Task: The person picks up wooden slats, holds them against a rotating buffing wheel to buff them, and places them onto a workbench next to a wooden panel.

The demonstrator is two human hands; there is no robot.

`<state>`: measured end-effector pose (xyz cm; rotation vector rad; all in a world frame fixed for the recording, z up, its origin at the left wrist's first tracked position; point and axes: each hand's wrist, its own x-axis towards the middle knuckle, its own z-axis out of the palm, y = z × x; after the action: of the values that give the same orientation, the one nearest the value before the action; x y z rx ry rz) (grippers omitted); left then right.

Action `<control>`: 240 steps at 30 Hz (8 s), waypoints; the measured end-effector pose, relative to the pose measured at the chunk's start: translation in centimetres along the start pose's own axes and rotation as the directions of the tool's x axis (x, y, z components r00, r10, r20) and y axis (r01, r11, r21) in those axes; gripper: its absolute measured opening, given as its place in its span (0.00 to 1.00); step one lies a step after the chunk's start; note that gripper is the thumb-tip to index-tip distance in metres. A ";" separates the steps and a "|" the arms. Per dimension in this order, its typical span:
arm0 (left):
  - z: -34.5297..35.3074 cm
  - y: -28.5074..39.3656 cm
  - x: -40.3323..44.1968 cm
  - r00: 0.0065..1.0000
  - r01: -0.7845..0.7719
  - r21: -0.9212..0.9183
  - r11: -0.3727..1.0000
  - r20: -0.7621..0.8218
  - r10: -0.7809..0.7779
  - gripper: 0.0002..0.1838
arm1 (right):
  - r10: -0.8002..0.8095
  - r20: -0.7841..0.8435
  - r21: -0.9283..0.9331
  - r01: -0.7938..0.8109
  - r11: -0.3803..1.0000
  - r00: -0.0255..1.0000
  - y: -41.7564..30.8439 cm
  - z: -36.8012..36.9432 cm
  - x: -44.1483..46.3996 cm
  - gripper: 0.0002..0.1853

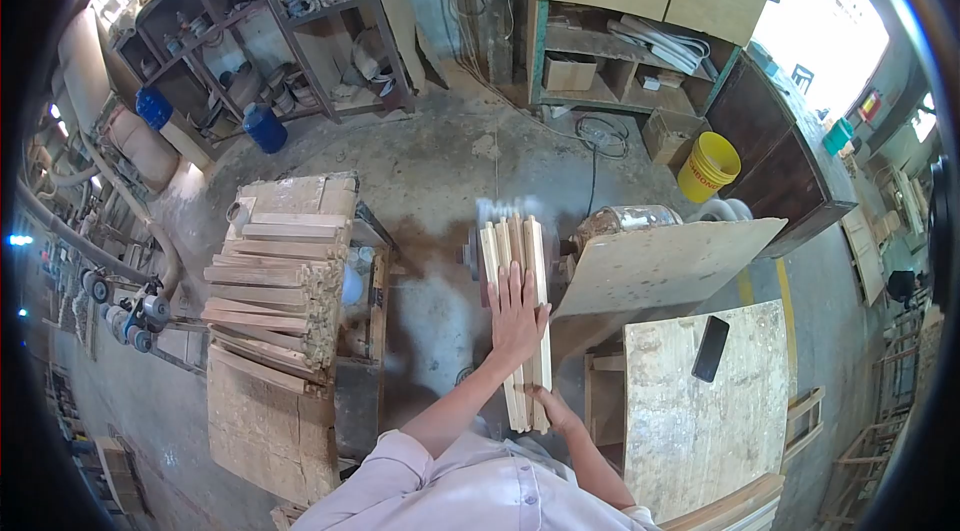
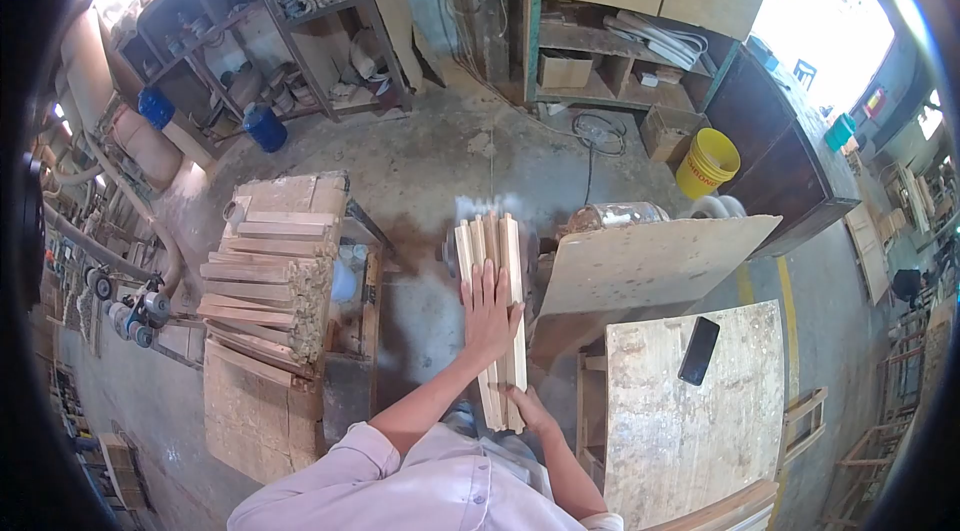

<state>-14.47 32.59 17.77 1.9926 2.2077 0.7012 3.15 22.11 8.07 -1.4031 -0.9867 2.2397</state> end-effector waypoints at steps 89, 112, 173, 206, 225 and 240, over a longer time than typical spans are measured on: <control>0.2 -3.5 5.4 0.996 -0.061 0.101 0.993 -0.057 0.067 0.49 | 0.015 0.248 0.252 -0.079 0.964 0.969 -5.8 3.4 2.9 0.34; 0.8 -4.2 12.6 0.993 -0.058 0.136 0.989 -0.095 0.072 0.47 | -0.163 0.577 0.454 -0.148 0.878 0.800 -10.2 2.5 9.5 0.42; -0.3 24.4 -4.1 0.885 0.154 -0.988 -0.016 0.131 0.446 0.50 | -0.899 -0.395 -0.736 0.520 0.433 0.190 -13.1 -11.4 -20.5 0.52; -0.1 -2.7 7.5 0.988 -0.016 0.004 1.000 -0.151 0.017 0.41 | -0.081 0.110 -0.042 0.086 0.995 0.991 -9.5 2.2 6.0 0.34; 1.4 -5.3 14.4 0.994 -0.031 0.120 0.992 -0.101 0.043 0.39 | -0.072 0.086 0.070 0.066 0.995 0.994 -16.5 4.1 8.7 0.30; 0.8 -1.2 5.5 0.999 0.005 0.124 0.992 -0.053 0.002 0.41 | 0.053 0.168 0.087 -0.069 0.994 0.984 -9.4 2.0 2.5 0.34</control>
<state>-16.13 38.04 17.90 2.0519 2.3373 0.6381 -0.61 29.53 13.55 -1.2408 -0.8876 2.4464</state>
